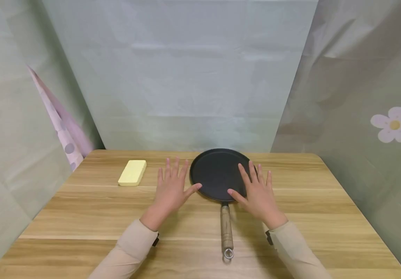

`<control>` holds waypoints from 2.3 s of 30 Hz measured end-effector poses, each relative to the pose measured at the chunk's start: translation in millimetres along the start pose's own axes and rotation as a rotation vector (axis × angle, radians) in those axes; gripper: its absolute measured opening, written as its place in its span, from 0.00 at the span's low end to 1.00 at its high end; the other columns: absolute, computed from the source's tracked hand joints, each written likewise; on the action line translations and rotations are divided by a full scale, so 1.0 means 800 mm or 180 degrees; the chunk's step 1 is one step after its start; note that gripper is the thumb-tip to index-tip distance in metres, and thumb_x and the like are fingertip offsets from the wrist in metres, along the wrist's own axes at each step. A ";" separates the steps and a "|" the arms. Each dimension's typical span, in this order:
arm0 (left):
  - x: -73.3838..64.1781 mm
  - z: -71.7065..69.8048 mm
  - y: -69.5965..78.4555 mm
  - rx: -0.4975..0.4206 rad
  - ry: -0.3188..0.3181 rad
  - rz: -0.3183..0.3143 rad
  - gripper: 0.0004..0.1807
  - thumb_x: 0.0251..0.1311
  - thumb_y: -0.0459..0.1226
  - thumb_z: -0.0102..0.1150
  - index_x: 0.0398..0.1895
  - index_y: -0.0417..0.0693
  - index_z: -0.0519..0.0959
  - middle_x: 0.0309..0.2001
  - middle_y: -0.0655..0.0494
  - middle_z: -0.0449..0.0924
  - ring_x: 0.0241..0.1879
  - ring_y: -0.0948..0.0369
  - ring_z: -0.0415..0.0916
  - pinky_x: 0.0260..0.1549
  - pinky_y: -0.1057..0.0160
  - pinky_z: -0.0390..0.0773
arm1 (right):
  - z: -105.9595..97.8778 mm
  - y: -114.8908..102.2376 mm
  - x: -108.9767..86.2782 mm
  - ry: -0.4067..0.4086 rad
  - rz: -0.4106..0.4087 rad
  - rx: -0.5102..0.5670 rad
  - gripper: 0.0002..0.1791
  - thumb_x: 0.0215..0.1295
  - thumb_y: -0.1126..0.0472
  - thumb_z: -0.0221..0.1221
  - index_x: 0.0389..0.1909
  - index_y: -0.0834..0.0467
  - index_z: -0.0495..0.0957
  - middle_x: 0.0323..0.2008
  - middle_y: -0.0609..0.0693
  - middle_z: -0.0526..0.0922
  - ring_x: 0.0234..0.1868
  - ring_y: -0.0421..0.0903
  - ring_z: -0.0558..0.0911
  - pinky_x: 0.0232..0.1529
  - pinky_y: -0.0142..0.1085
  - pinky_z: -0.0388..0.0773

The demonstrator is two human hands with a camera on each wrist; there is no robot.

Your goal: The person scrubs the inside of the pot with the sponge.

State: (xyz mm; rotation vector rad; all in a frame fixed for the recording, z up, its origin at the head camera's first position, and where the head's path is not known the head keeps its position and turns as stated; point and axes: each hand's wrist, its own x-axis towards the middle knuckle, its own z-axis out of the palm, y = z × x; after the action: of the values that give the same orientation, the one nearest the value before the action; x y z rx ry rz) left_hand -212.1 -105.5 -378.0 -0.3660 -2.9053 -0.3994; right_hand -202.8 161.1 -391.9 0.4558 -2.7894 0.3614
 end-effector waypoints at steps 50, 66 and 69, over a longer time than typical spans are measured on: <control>0.013 -0.050 -0.090 -0.0239 0.0586 0.0100 0.37 0.68 0.55 0.49 0.69 0.36 0.63 0.67 0.33 0.60 0.67 0.38 0.54 0.63 0.37 0.52 | -0.014 0.000 -0.009 -0.0208 0.0095 0.2227 0.37 0.73 0.48 0.51 0.76 0.54 0.48 0.72 0.60 0.56 0.61 0.62 0.71 0.52 0.52 0.75; 0.020 -0.051 -0.132 -0.0311 0.0384 0.0027 0.38 0.70 0.55 0.45 0.70 0.35 0.60 0.68 0.32 0.58 0.67 0.36 0.53 0.63 0.34 0.52 | -0.011 0.007 -0.019 -0.0737 0.0299 0.3243 0.34 0.73 0.54 0.51 0.74 0.62 0.51 0.69 0.66 0.60 0.67 0.63 0.64 0.64 0.51 0.65; 0.022 -0.051 -0.140 -0.0335 0.0349 0.0020 0.38 0.70 0.55 0.46 0.70 0.35 0.59 0.68 0.31 0.58 0.67 0.36 0.53 0.62 0.33 0.52 | -0.009 0.008 -0.022 -0.0838 0.0407 0.3346 0.34 0.73 0.53 0.52 0.74 0.60 0.52 0.69 0.65 0.61 0.69 0.62 0.62 0.65 0.50 0.64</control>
State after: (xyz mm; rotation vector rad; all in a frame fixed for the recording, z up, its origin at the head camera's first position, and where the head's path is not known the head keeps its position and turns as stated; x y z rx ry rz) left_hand -252.5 -218.2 -362.8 -0.3571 -2.7829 -0.5550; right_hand -187.4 173.6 -391.8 0.5474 -2.6334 1.9275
